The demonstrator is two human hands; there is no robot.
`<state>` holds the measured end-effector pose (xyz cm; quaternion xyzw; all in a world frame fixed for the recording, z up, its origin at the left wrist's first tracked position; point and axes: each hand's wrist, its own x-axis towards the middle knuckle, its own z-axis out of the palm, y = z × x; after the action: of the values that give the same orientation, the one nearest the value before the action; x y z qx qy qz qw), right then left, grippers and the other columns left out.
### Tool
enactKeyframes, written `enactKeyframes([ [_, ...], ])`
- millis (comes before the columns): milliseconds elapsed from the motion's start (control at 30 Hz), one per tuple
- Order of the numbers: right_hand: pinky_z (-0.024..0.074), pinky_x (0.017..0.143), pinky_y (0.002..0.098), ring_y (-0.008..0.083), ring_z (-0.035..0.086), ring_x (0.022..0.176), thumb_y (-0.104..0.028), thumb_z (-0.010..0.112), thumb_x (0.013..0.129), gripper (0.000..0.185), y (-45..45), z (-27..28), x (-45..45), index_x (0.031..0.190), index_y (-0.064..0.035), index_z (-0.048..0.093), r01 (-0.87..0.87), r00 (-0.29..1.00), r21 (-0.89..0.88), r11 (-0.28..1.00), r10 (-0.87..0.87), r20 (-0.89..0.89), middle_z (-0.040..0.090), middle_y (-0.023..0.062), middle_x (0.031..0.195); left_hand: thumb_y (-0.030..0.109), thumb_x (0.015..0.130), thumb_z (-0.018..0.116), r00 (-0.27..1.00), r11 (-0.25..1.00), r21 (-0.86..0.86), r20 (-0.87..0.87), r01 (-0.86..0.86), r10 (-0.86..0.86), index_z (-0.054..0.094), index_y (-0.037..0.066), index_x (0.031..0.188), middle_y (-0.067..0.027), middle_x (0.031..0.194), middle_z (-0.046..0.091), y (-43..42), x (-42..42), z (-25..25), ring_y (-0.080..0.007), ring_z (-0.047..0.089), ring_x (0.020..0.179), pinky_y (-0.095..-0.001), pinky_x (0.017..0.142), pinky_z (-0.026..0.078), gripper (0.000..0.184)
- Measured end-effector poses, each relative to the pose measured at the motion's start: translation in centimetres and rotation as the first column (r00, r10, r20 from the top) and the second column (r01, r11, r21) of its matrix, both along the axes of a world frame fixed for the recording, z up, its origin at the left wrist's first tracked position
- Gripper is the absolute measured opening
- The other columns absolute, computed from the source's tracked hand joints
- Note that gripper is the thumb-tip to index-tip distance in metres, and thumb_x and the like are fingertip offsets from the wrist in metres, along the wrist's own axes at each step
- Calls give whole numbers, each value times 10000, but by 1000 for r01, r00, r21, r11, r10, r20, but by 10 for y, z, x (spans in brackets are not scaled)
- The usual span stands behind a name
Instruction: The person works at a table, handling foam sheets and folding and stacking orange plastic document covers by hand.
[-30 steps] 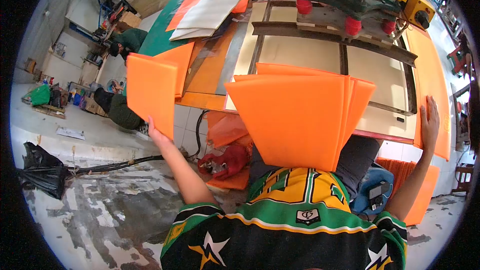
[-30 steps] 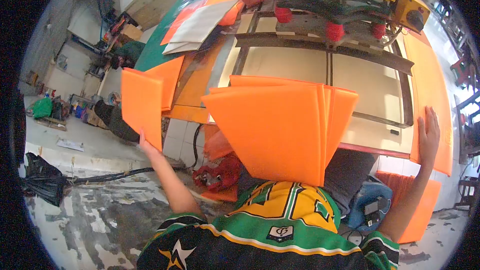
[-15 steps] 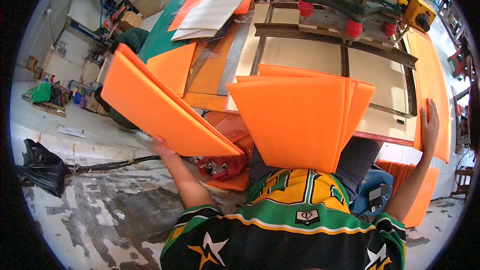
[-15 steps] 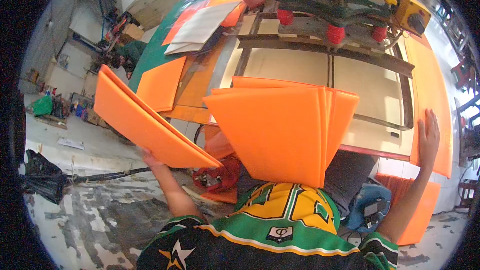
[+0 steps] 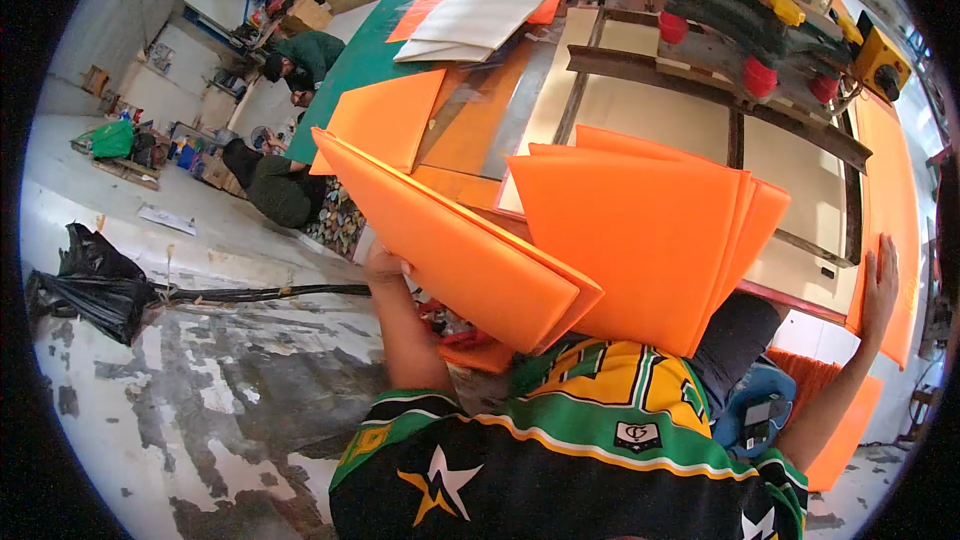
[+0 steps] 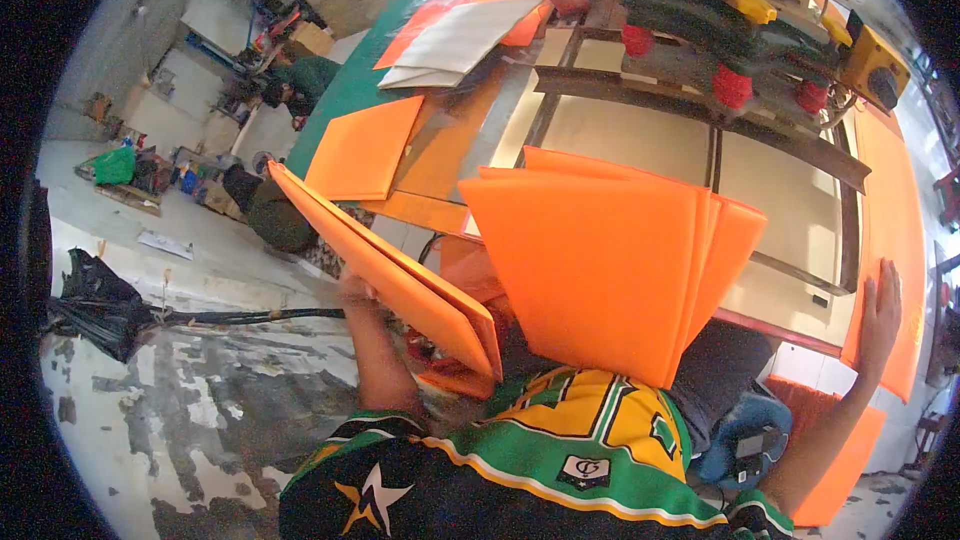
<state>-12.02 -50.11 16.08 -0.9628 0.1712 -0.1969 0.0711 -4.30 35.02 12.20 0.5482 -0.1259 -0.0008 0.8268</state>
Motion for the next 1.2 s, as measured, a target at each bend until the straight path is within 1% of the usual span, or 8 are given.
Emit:
enactKeyframes([
  [133,261,1170,406,287,356,1415,-284,477,1020,468,3,0,0,1415,-33,474,-4,1000,17,1000,4,11,440,147,1488,41,553,868,993,976,-194,-50,99,-111,615,-65,1141,-124,1046,707,-13,-2,11,-244,667,962,-358,897,490,648],
  [333,265,1169,406,289,358,1414,-268,482,1019,457,-4,-2,1,1402,-20,486,-25,999,34,999,24,26,447,153,1482,234,797,733,946,952,208,185,226,-265,605,48,665,-85,643,641,-24,8,20,-255,633,573,-341,606,541,261],
  [367,266,1168,404,287,360,1414,-267,484,1019,455,-2,-1,1,1401,-20,487,-8,1000,44,999,7,23,447,152,1482,238,794,739,991,978,208,134,-25,-3,596,65,615,-98,645,648,-21,3,2,-264,638,559,-348,580,549,287],
  [467,278,1161,395,278,375,1405,-278,492,1020,454,-1,-2,0,1400,-30,493,7,1000,26,1000,-8,30,456,143,1479,33,537,883,905,909,-49,134,413,-404,646,-75,1046,-154,1011,716,10,10,-19,-277,688,890,-366,823,533,571],
  [600,291,1153,392,273,390,1396,-284,505,1020,451,2,-1,0,1395,-34,502,11,999,15,1000,-11,40,468,137,1472,117,694,837,902,901,-72,108,427,-419,678,-58,913,-222,864,715,-27,20,24,-312,715,764,-389,696,585,322],
  [733,288,1154,393,273,389,1396,-270,508,1020,443,-5,-5,1,1392,-29,504,-18,997,58,998,14,72,468,137,1472,300,894,673,671,698,-53,334,715,-662,662,-121,941,-308,747,671,-66,35,45,-449,705,696,-525,598,594,424],
  [800,287,1155,390,272,391,1395,-259,507,1021,435,-9,-7,2,1388,-25,507,-21,998,-15,1000,22,51,470,137,1471,264,979,569,379,457,84,436,886,-816,597,-50,1212,-400,988,638,-68,53,48,-474,691,908,-491,716,591,392],
  [1200,252,1172,399,284,356,1414,-303,454,1033,469,-10,-10,0,1423,-43,467,-7,999,-23,1000,7,34,437,140,1492,328,975,577,317,418,109,491,902,-811,618,-22,1176,-358,983,663,-91,60,47,-405,716,878,-355,610,586,405],
])
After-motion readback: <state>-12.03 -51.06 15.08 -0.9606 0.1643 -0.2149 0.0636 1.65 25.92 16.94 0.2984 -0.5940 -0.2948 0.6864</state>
